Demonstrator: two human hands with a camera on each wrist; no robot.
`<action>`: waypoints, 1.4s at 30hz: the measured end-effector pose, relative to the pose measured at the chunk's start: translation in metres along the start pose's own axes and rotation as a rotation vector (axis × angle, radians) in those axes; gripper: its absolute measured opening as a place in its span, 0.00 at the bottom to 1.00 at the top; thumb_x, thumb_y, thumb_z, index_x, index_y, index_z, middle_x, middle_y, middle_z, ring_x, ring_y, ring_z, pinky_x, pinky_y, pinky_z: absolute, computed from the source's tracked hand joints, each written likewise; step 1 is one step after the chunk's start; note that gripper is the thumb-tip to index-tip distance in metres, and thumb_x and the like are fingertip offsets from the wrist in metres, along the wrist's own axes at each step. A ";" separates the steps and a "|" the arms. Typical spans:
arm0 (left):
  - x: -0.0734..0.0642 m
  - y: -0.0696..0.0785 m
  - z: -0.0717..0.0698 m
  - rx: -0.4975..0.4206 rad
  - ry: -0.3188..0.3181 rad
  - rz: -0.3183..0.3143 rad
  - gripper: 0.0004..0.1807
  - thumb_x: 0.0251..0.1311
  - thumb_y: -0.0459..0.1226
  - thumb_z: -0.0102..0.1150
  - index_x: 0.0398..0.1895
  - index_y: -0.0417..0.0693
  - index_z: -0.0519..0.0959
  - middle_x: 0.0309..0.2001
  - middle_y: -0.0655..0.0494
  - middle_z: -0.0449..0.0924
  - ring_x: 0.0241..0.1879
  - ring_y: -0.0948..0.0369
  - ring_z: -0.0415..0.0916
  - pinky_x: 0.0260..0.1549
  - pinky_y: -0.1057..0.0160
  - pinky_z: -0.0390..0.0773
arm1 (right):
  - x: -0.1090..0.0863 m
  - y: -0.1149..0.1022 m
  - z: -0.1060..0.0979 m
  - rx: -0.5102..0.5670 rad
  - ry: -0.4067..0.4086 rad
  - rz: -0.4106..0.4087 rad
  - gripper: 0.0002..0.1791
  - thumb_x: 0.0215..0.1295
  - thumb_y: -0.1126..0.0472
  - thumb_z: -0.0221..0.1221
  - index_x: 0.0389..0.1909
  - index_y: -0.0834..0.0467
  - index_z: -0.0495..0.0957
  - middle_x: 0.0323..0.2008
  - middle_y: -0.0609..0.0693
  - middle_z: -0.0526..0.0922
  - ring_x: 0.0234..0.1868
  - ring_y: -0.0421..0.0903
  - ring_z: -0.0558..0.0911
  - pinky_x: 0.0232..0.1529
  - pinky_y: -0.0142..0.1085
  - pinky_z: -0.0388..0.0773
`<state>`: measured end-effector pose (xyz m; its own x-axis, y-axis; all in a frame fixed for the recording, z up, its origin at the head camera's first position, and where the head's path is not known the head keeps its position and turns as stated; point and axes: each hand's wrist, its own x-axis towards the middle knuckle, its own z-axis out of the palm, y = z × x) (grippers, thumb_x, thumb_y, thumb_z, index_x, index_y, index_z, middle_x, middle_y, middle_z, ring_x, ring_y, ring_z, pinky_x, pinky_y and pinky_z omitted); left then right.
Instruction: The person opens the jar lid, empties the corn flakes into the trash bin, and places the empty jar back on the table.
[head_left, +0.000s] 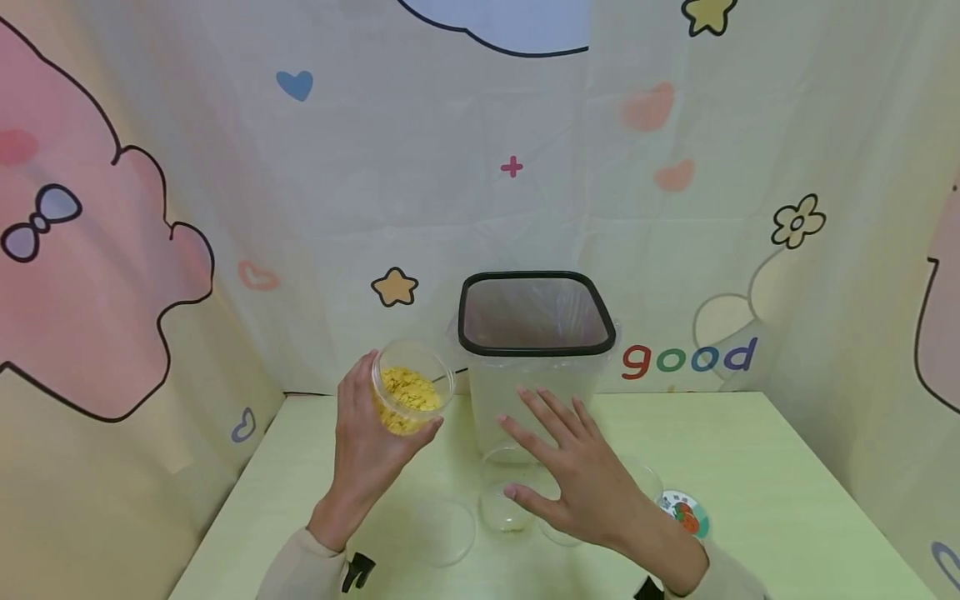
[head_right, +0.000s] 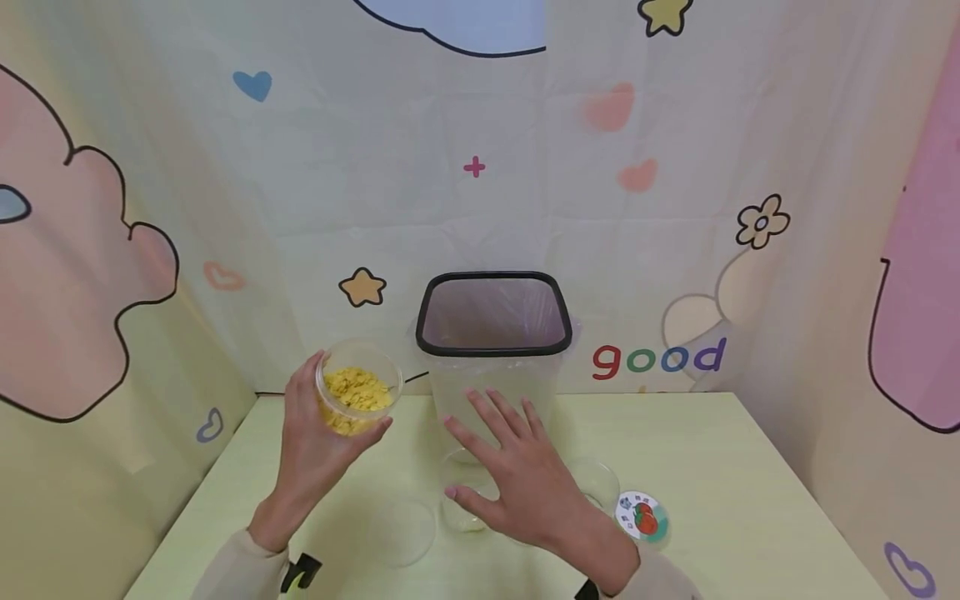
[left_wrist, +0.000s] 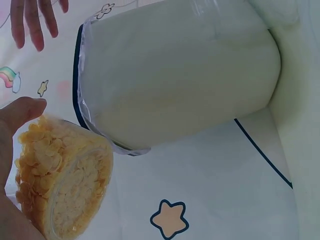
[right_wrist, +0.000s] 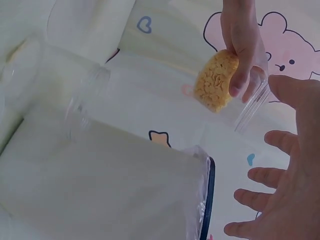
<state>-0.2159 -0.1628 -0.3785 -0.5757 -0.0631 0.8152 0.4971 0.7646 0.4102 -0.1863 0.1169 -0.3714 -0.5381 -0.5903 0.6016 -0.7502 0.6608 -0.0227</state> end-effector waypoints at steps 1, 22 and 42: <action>0.002 0.001 0.001 -0.003 0.000 0.003 0.64 0.26 0.46 0.84 0.71 0.41 0.58 0.64 0.43 0.66 0.61 0.48 0.65 0.51 0.44 0.76 | 0.000 0.002 -0.002 -0.003 0.003 0.001 0.37 0.64 0.35 0.56 0.72 0.42 0.64 0.77 0.52 0.56 0.74 0.59 0.62 0.67 0.67 0.58; 0.038 0.019 0.008 -0.011 -0.012 0.110 0.62 0.29 0.49 0.83 0.71 0.41 0.58 0.65 0.45 0.66 0.62 0.48 0.65 0.56 0.45 0.74 | 0.024 0.039 -0.046 -0.047 0.035 0.097 0.39 0.62 0.39 0.60 0.73 0.44 0.63 0.77 0.53 0.56 0.77 0.57 0.56 0.71 0.67 0.51; 0.076 0.033 0.018 -0.002 -0.037 0.169 0.60 0.34 0.50 0.80 0.71 0.41 0.57 0.65 0.45 0.67 0.59 0.48 0.66 0.57 0.47 0.71 | 0.059 0.084 -0.070 -0.052 -0.067 0.238 0.40 0.65 0.40 0.58 0.76 0.43 0.57 0.77 0.57 0.53 0.77 0.61 0.55 0.71 0.68 0.46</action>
<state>-0.2552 -0.1307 -0.3104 -0.5070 0.0901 0.8572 0.5903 0.7610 0.2691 -0.2540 0.1696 -0.2822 -0.7233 -0.4434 0.5294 -0.5793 0.8068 -0.1157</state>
